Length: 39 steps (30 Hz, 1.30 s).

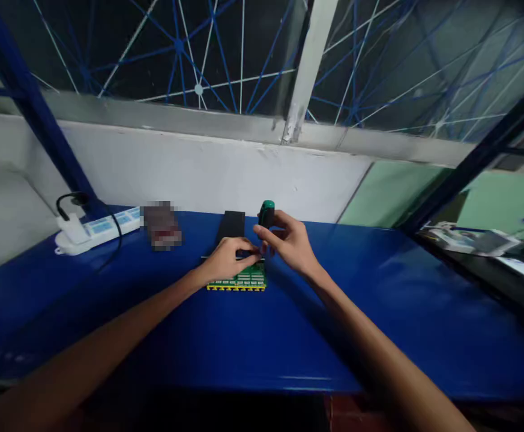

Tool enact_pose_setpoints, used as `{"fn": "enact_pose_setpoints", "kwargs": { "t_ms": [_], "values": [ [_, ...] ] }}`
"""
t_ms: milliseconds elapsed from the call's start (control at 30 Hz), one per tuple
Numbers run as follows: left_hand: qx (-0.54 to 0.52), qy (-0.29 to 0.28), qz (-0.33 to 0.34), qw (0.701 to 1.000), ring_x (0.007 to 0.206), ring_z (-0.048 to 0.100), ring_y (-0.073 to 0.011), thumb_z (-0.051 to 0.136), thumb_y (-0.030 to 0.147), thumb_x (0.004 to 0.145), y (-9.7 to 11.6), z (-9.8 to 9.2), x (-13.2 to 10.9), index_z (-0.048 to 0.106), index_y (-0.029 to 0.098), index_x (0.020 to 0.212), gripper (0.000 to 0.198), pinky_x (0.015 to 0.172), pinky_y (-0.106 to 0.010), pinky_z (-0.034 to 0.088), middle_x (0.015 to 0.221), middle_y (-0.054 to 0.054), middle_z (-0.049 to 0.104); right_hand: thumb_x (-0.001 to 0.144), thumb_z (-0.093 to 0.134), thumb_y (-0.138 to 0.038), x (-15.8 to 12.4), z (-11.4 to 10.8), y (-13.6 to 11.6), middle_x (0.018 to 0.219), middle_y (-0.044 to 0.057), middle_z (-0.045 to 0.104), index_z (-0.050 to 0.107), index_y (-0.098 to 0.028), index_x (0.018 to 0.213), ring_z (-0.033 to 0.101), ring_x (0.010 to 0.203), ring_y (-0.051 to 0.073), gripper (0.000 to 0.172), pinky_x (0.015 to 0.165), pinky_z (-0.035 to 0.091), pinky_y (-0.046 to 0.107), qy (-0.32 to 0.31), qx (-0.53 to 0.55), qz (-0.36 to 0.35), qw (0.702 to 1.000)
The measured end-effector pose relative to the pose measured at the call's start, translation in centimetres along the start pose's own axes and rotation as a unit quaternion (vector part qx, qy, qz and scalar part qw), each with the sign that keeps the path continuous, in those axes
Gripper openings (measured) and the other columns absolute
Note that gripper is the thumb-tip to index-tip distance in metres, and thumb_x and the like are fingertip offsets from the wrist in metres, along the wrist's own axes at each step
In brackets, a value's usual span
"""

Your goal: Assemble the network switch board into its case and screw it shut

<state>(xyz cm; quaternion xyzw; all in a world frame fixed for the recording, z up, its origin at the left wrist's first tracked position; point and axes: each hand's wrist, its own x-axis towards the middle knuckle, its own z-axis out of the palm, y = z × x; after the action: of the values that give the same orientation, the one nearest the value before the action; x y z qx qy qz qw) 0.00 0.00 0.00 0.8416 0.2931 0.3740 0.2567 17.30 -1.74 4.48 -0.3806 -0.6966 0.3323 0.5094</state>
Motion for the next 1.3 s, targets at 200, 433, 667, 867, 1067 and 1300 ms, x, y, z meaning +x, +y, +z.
{"fn": "enact_pose_setpoints", "kwargs": {
  "t_ms": [200,433,667,867,1067,1300],
  "values": [
    [-0.007,0.004,-0.006,1.0,0.091,0.069,-0.0208,0.061,0.021,0.085,-0.39,-0.01,-0.02,0.076,0.017,0.09,0.016,0.085,-0.032,0.05,0.093,-0.006,0.076,0.08,0.072,-0.04,-0.43,-0.16,0.4,0.075,0.0,0.061,0.063,-0.017,0.091,0.063,0.053,0.014,0.027,0.042,0.047,0.026,-0.015,0.064,0.041,0.997],
    [-0.021,0.021,-0.019,0.999,0.089,0.069,-0.0213,0.064,0.025,0.083,-0.08,-0.12,-0.13,0.075,0.016,0.085,0.014,0.084,-0.032,0.052,0.091,-0.007,0.075,0.082,0.068,-0.043,-0.62,0.13,0.98,0.071,0.003,0.064,0.066,-0.016,0.094,0.063,0.054,0.015,0.03,0.043,0.046,0.027,-0.029,0.035,0.05,0.998],
    [-0.025,0.0,-0.01,1.0,0.091,0.068,-0.0204,0.061,0.023,0.085,-0.47,-0.2,-0.21,0.074,0.016,0.084,0.015,0.086,-0.033,0.05,0.092,-0.006,0.075,0.083,0.067,-0.041,-0.87,0.39,0.67,0.074,0.0,0.06,0.062,-0.017,0.094,0.064,0.054,0.014,0.027,0.039,0.045,0.026,-0.047,0.074,0.05,0.995],
    [-0.016,0.018,-0.028,0.999,0.088,0.068,-0.0201,0.064,0.023,0.082,-0.21,-0.17,-0.11,0.071,0.017,0.071,0.015,0.087,-0.034,0.048,0.084,-0.004,0.074,0.083,0.068,-0.039,-0.98,0.58,0.44,0.071,0.0,0.06,0.061,-0.017,0.092,0.064,0.053,0.014,0.025,0.038,0.045,0.025,-0.086,0.088,0.064,0.99],
    [-0.024,-0.019,-0.006,1.0,0.088,0.068,-0.0196,0.058,0.023,0.085,-0.27,-0.26,-0.14,0.071,0.016,0.074,0.018,0.085,-0.031,0.049,0.088,-0.005,0.073,0.083,0.068,-0.039,-0.88,0.62,0.41,0.073,0.0,0.061,0.061,-0.018,0.093,0.063,0.051,0.014,0.024,0.038,0.044,0.025,-0.079,0.089,0.074,0.99],
    [-0.027,-0.019,-0.002,0.999,0.087,0.068,-0.0193,0.059,0.022,0.085,-0.1,-0.18,-0.25,0.071,0.015,0.076,0.017,0.085,-0.033,0.051,0.087,-0.006,0.073,0.085,0.065,-0.04,-0.98,0.43,0.42,0.072,0.001,0.062,0.062,-0.018,0.088,0.062,0.051,0.014,0.023,0.04,0.043,0.026,-0.093,0.106,0.072,0.987]
  ]
}}
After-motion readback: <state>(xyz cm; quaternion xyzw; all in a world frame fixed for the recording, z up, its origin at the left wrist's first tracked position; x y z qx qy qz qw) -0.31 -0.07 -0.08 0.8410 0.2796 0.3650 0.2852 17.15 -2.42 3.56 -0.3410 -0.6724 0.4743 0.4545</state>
